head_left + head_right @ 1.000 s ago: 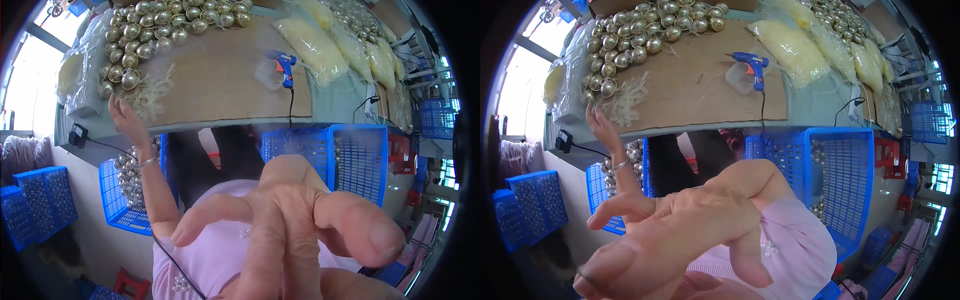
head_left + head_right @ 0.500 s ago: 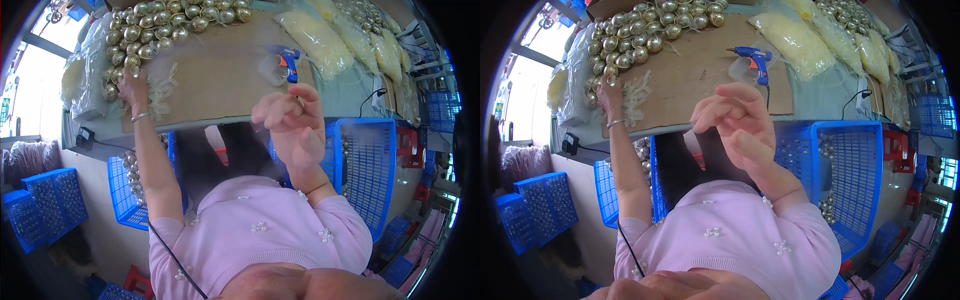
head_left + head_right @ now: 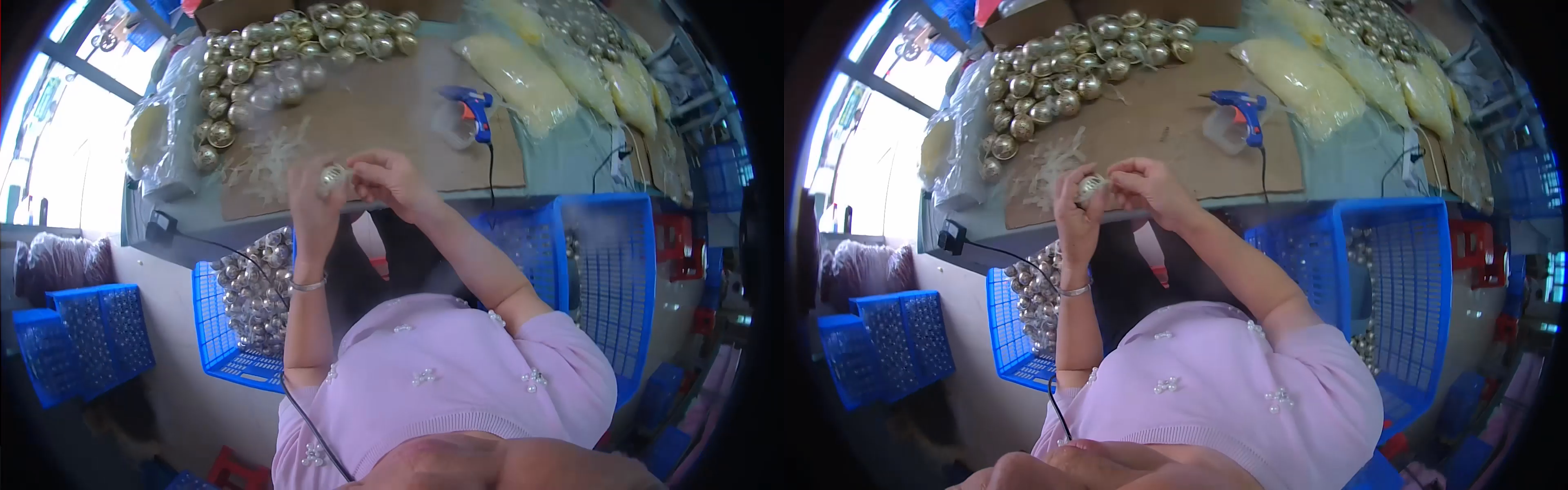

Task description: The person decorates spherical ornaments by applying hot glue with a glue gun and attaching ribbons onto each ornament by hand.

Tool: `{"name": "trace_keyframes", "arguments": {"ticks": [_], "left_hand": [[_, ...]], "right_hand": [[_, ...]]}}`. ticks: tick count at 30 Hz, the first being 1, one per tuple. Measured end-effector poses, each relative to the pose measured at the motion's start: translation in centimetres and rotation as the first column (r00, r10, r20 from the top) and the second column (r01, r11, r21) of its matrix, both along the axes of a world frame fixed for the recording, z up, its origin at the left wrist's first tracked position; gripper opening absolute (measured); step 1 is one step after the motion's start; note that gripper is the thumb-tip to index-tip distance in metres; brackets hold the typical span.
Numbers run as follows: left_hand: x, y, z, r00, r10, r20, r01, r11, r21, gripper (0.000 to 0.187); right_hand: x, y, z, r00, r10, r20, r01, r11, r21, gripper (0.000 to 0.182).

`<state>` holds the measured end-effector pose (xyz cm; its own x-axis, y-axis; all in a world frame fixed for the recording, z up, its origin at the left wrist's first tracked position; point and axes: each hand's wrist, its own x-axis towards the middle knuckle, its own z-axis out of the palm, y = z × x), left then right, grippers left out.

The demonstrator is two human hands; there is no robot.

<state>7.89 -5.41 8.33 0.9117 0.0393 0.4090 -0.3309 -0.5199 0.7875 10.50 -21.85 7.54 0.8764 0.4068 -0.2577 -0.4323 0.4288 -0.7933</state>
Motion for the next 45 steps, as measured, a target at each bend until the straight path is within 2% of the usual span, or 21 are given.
{"name": "trace_keyframes", "arguments": {"ticks": [1,2,4,6,7,8,9,10,11,12,14,17,24,30,33,37,39,40,41,42,45], "left_hand": [[-0.2,0.2,-0.1,0.998,-0.008,0.061,0.005,0.999,0.045,0.033],[-1.1,0.0,0.7,0.999,-0.012,-0.042,0.009,0.998,-0.065,0.032],[-1.6,0.4,-0.8,0.999,-0.039,-0.011,0.038,0.995,-0.088,0.036],[-3.2,0.7,-0.7,0.991,-0.028,-0.134,0.007,0.987,-0.159,0.037],[-3.8,1.1,-0.9,0.983,-0.070,-0.167,0.035,0.978,-0.206,0.040],[-4.5,1.3,-1.5,0.979,-0.058,-0.194,0.010,0.970,-0.242,0.042],[-4.9,1.2,-3.0,0.992,-0.013,-0.129,-0.016,0.975,-0.220,0.042],[-5.6,1.7,-2.6,0.975,-0.072,-0.212,0.007,0.957,-0.290,0.042],[-5.9,1.4,-5.0,0.939,-0.164,-0.301,-0.002,0.876,-0.483,0.042],[-6.6,1.7,-4.8,0.852,-0.333,-0.404,-0.037,0.732,-0.681,0.042],[-7.3,1.5,-7.2,0.803,-0.465,-0.373,-0.122,0.485,-0.866,0.039],[-8.7,2.9,-7.3,0.786,-0.530,-0.318,-0.246,0.205,-0.947,0.037],[-10.1,7.4,-10.4,0.863,-0.504,-0.038,-0.137,-0.161,-0.977,0.033],[-10.6,8.0,-11.0,0.870,-0.483,-0.100,-0.201,-0.162,-0.966,0.035],[-11.3,7.3,-8.8,0.858,-0.488,-0.158,-0.228,-0.087,-0.970,0.035],[-11.0,5.6,-8.2,0.857,-0.431,-0.281,-0.245,0.137,-0.960,0.036],[-10.4,5.2,-8.2,0.873,-0.413,-0.260,-0.188,0.208,-0.960,0.034],[-10.5,4.9,-7.0,0.862,-0.369,-0.347,-0.250,0.286,-0.925,0.032],[-10.1,4.6,-6.8,0.859,-0.360,-0.365,-0.257,0.312,-0.914,0.031],[-10.0,4.2,-6.4,0.873,-0.362,-0.326,-0.209,0.327,-0.922,0.030],[-9.4,2.9,-6.0,0.866,-0.387,-0.317,-0.196,0.320,-0.927,0.029]], "right_hand": [[0.7,0.2,-0.5,0.999,-0.006,0.034,0.008,0.998,-0.069,0.026],[0.9,0.3,-0.7,0.997,-0.016,0.071,0.024,0.992,-0.121,0.021],[0.5,0.1,0.9,0.992,-0.018,0.129,0.049,0.970,-0.238,0.014],[1.3,0.0,0.8,0.937,0.014,0.349,0.150,0.886,-0.439,0.009],[1.4,0.0,1.3,0.885,0.048,0.463,0.210,0.846,-0.490,0.007],[1.8,-0.1,1.3,0.869,0.081,0.488,0.200,0.845,-0.495,0.007],[2.2,0.0,1.3,0.853,0.106,0.510,0.194,0.844,-0.500,0.006],[2.5,0.1,1.7,0.842,0.150,0.518,0.177,0.830,-0.528,0.006],[2.7,0.5,2.1,0.832,0.190,0.521,0.163,0.814,-0.557,0.006],[2.8,1.2,2.6,0.813,0.243,0.529,0.146,0.794,-0.590,0.007],[2.3,2.8,3.2,0.785,0.319,0.531,0.127,0.756,-0.643,0.007],[3.1,4.7,1.6,0.746,0.408,0.526,0.072,0.736,-0.673,0.007],[2.0,8.7,2.3,0.697,0.521,0.492,-0.058,0.725,-0.686,0.005],[1.2,9.3,2.2,0.698,0.534,0.477,-0.111,0.739,-0.664,0.007],[0.6,8.8,2.9,0.708,0.496,0.502,-0.069,0.756,-0.651,0.007],[1.1,7.0,1.5,0.722,0.417,0.552,0.001,0.797,-0.604,0.009],[0.7,6.1,2.1,0.734,0.413,0.540,0.022,0.779,-0.626,0.011],[0.2,5.7,2.6,0.735,0.380,0.561,0.014,0.819,-0.573,0.010],[-0.5,5.3,3.5,0.708,0.365,0.605,0.071,0.815,-0.575,0.010],[-0.9,4.8,4.1,0.762,0.355,0.541,0.024,0.820,-0.572,0.011],[-1.7,2.9,4.4,0.770,0.309,0.558,0.042,0.848,-0.529,0.013]]}}
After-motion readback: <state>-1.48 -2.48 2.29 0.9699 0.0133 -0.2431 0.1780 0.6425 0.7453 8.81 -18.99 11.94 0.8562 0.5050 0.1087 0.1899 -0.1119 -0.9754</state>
